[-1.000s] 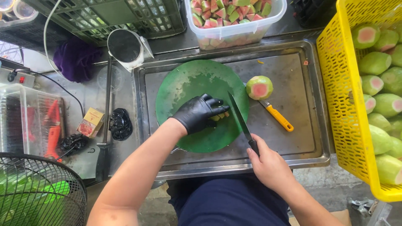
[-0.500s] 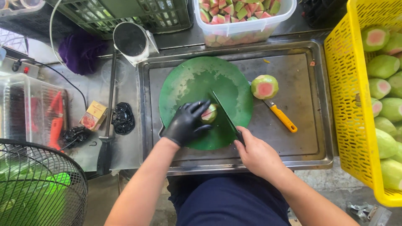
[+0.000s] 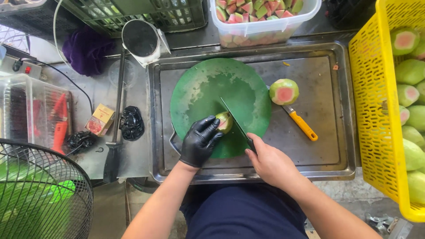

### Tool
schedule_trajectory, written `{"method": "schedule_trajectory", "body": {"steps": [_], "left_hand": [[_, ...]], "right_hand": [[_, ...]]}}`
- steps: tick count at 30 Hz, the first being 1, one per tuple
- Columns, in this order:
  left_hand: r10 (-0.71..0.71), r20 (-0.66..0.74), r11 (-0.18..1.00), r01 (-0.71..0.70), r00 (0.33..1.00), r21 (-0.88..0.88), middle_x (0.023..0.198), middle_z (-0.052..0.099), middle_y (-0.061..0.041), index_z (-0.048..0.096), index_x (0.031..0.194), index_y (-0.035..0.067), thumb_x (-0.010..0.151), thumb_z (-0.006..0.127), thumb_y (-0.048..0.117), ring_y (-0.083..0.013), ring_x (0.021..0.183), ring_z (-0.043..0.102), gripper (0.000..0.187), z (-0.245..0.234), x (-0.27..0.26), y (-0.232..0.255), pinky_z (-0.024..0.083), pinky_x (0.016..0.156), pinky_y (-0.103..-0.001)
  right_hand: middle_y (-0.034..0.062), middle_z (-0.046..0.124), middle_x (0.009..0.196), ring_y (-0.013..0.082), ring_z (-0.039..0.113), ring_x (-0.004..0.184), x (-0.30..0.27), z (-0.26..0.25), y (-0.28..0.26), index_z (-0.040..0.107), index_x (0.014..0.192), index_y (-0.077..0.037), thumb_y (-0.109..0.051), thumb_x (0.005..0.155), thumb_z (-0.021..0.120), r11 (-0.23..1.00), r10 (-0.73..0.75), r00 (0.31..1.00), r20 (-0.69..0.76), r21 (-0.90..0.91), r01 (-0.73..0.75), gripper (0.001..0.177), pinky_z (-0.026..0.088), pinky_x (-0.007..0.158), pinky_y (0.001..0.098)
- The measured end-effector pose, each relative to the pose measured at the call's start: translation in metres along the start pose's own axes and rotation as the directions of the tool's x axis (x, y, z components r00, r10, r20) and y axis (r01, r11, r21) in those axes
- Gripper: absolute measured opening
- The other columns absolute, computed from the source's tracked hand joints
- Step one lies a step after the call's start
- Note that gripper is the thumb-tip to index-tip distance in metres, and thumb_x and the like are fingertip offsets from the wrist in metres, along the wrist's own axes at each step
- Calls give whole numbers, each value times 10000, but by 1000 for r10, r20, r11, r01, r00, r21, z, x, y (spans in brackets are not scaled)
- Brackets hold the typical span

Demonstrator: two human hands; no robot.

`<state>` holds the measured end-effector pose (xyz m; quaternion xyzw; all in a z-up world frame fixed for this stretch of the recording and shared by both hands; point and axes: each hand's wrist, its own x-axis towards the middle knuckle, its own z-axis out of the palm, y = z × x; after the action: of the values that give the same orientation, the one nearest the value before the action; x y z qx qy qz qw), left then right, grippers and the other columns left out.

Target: The person cuts guavas on a green cutting board using a knife. They slice the fruit into wedges and cubes, then transfer the pieces into a clear plastic container. The process is repeated with multiple guavas.

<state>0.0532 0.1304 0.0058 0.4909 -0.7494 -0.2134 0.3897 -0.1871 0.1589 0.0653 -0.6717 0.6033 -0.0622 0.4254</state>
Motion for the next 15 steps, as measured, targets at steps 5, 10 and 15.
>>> {"method": "schedule_trajectory", "body": {"steps": [5,10,15], "left_hand": [[27,92,993,-37,995,112,1213,711,-99,770,1226,245,851,785,90,-308,1093,647,406,-5,8,-12,522,959,-417],[31,144,997,-41,989,70,1227,691,-97,763,1213,245,854,825,153,-309,1127,634,375,-11,14,-14,507,981,-433],[-7,65,993,-1,998,117,1201,627,-174,722,1266,137,738,882,237,-372,1088,589,561,6,6,7,485,951,-475]], "right_hand": [[223,733,981,424,696,921,1,-11,2,449,1407,-103,-262,956,576,997,34,998,59,-77,-30,495,532,771,525],[228,730,985,437,683,935,3,-16,4,451,1404,-115,-267,959,575,992,28,997,69,-121,-20,486,525,774,539],[236,733,955,441,690,910,-1,-10,1,438,1422,-120,-273,965,564,995,78,995,69,-69,-74,498,527,772,534]]}}
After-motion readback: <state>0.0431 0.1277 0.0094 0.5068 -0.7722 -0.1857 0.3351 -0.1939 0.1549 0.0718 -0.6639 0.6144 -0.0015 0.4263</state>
